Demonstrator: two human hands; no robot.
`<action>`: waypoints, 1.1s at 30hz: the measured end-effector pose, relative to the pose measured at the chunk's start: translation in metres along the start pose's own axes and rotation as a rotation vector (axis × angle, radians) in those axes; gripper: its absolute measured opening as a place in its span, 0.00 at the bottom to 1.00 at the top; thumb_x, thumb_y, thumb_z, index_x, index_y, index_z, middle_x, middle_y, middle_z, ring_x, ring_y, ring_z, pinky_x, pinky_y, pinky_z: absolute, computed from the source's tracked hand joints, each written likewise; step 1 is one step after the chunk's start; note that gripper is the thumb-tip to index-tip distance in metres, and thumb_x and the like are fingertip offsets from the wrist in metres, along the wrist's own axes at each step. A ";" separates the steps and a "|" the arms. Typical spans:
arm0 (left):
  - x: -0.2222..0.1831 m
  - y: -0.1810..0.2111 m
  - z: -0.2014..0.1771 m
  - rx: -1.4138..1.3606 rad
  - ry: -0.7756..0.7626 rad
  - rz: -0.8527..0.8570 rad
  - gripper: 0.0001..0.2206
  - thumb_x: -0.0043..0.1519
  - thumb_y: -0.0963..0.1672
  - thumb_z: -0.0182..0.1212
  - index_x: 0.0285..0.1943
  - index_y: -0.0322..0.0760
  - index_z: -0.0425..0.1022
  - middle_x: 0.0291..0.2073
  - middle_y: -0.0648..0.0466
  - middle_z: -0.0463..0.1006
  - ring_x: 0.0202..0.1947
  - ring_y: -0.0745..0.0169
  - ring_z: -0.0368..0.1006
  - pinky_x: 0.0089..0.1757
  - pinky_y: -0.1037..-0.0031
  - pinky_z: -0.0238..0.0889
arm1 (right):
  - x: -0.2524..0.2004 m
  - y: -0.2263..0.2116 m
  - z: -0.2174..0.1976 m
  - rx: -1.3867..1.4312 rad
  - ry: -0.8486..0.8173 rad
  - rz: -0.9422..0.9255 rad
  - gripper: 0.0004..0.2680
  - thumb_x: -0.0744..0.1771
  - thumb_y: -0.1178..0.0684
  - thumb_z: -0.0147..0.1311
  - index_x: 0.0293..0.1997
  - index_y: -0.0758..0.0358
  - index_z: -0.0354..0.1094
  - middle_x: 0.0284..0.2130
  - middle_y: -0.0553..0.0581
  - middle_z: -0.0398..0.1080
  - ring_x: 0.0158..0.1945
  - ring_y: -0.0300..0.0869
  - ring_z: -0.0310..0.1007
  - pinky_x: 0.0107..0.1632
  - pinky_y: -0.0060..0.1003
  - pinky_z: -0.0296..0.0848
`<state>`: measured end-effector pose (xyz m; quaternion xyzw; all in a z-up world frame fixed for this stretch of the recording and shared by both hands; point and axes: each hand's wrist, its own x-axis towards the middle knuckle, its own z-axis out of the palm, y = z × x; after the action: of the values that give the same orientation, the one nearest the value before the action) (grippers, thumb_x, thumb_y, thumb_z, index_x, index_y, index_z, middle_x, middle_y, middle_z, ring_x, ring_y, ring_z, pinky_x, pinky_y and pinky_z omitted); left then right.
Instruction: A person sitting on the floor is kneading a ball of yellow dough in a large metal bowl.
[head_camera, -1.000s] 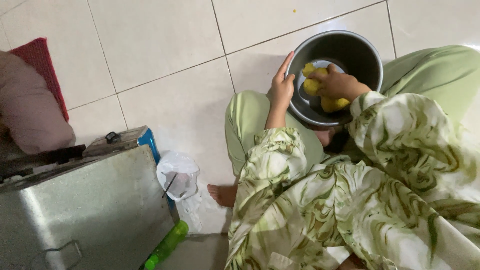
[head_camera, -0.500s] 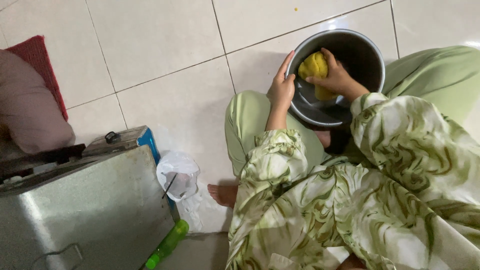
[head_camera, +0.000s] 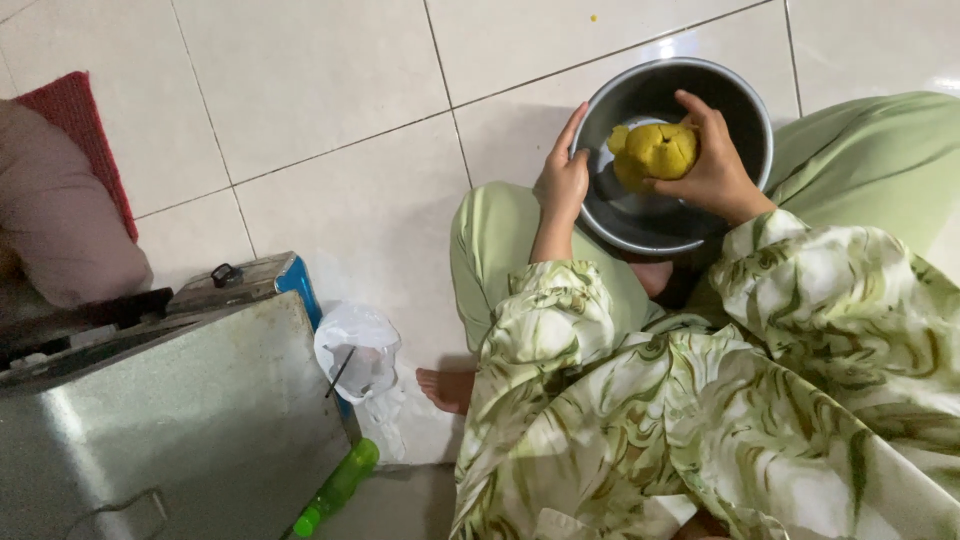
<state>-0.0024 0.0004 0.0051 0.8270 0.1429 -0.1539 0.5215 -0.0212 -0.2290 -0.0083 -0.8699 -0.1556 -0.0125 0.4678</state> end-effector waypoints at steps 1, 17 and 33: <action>-0.002 -0.001 0.001 -0.001 -0.001 0.001 0.31 0.60 0.40 0.47 0.69 0.77 0.60 0.68 0.72 0.71 0.51 0.66 0.79 0.44 0.76 0.68 | 0.000 -0.001 -0.003 -0.002 0.001 0.001 0.42 0.55 0.62 0.73 0.76 0.71 0.46 0.50 0.66 0.58 0.49 0.53 0.60 0.57 0.44 0.65; -0.006 -0.015 0.029 -0.122 0.492 0.715 0.18 0.68 0.45 0.54 0.68 0.50 0.68 0.67 0.55 0.65 0.70 0.54 0.61 0.65 0.60 0.58 | -0.009 0.024 -0.013 0.283 0.015 0.081 0.29 0.61 0.57 0.71 0.69 0.62 0.61 0.55 0.69 0.65 0.59 0.66 0.67 0.59 0.65 0.66; -0.028 0.023 0.107 -0.685 0.366 0.161 0.16 0.63 0.57 0.63 0.48 0.50 0.76 0.44 0.51 0.69 0.47 0.59 0.67 0.46 0.65 0.64 | -0.013 0.003 -0.001 0.527 0.601 0.246 0.11 0.72 0.44 0.56 0.49 0.62 0.72 0.34 0.57 0.65 0.37 0.41 0.63 0.40 0.39 0.64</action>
<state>-0.0301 -0.1079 -0.0082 0.6276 0.2111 0.0939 0.7434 -0.0329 -0.2350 -0.0117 -0.6904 0.0951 -0.1694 0.6968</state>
